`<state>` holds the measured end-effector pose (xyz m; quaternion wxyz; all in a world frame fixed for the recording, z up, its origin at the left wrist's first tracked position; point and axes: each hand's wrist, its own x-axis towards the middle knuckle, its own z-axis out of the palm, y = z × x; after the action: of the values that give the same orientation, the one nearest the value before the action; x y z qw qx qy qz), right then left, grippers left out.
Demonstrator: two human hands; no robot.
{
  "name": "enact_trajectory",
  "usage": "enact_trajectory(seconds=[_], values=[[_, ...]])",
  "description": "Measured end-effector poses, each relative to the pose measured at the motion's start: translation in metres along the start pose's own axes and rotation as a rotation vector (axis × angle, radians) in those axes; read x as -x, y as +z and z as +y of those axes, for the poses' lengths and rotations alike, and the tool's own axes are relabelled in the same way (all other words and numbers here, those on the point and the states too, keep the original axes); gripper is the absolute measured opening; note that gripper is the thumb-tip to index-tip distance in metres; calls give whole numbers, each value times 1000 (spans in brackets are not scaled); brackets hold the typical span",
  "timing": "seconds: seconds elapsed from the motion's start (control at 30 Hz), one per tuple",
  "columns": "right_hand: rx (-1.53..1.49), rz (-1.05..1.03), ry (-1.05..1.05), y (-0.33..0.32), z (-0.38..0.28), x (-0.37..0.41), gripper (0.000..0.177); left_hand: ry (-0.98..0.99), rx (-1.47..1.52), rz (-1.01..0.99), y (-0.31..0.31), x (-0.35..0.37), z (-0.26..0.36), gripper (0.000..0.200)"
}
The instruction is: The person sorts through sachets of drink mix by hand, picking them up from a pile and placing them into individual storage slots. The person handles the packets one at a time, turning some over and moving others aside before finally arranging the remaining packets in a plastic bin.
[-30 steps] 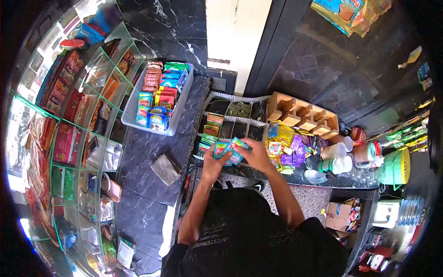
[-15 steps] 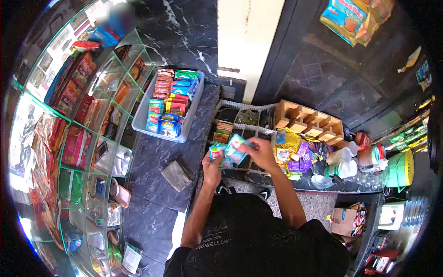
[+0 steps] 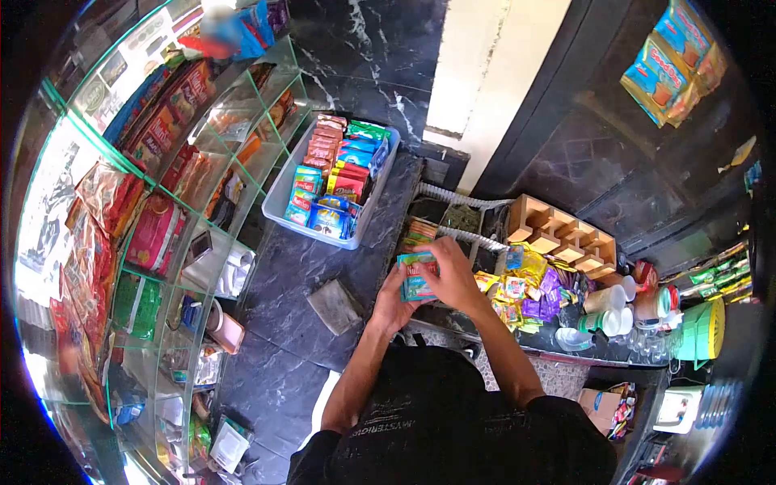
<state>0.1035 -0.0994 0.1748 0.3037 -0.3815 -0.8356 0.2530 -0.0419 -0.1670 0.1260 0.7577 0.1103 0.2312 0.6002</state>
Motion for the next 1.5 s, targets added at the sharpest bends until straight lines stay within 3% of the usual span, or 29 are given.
enact_trajectory(seconds=[0.1,0.2,0.27,0.4,0.47,0.53,0.6,0.63,0.73,0.87,0.9,1.0,1.03,1.1,1.13,1.2,1.23,1.3,1.4,1.5], values=[[149,45,29,7,-9,-7,41,56,-57,8,1,3,6,34],[200,-32,-136,11,-2,-13,47,71,-35,78,-10,4,11,33],[-206,-162,-34,15,-5,-11,57,72,-48,121,-21,1,15,31],[-27,-199,-150,12,-16,-18,49,87,-108,137,-21,-1,20,32],[-201,-244,-56,10,-13,-33,45,151,-198,148,-14,3,27,33],[-193,-238,-38,-1,-17,-52,40,215,-356,127,-13,3,39,31],[-10,-359,23,-8,-22,-69,30,277,-513,106,-7,3,58,30],[-86,-244,-74,0,-16,-75,20,270,-537,92,-2,4,70,29],[-158,-342,-6,1,-32,-108,31,246,-502,42,-15,-6,94,27],[-259,-398,-108,9,-47,-151,35,489,-687,166,-18,-14,136,25],[-213,-386,-186,15,-48,-163,32,546,-759,159,-18,-14,150,23],[-241,-501,-156,32,-50,-196,29,658,-838,123,-14,-12,187,21],[-267,-469,-214,46,-42,-209,28,678,-916,152,-20,-14,197,21],[-189,-477,-115,55,-56,-229,34,692,-1109,240,-28,-17,221,22],[-159,-452,-58,64,-59,-238,36,688,-1115,453,-30,-19,226,24],[-158,-402,75,87,-55,-258,51,1033,-1214,752,-68,-43,236,19],[-218,-377,149,98,-54,-266,54,1034,-1218,755,-85,-54,235,19],[-256,-317,224,130,-45,-286,60,1268,-978,942,-109,-71,234,17],[-142,-244,262,159,-41,-298,59,1248,-1030,1096,-117,-81,221,20],[0,-378,265,180,-43,-307,44,1338,-1196,1207,-112,-88,208,25]])
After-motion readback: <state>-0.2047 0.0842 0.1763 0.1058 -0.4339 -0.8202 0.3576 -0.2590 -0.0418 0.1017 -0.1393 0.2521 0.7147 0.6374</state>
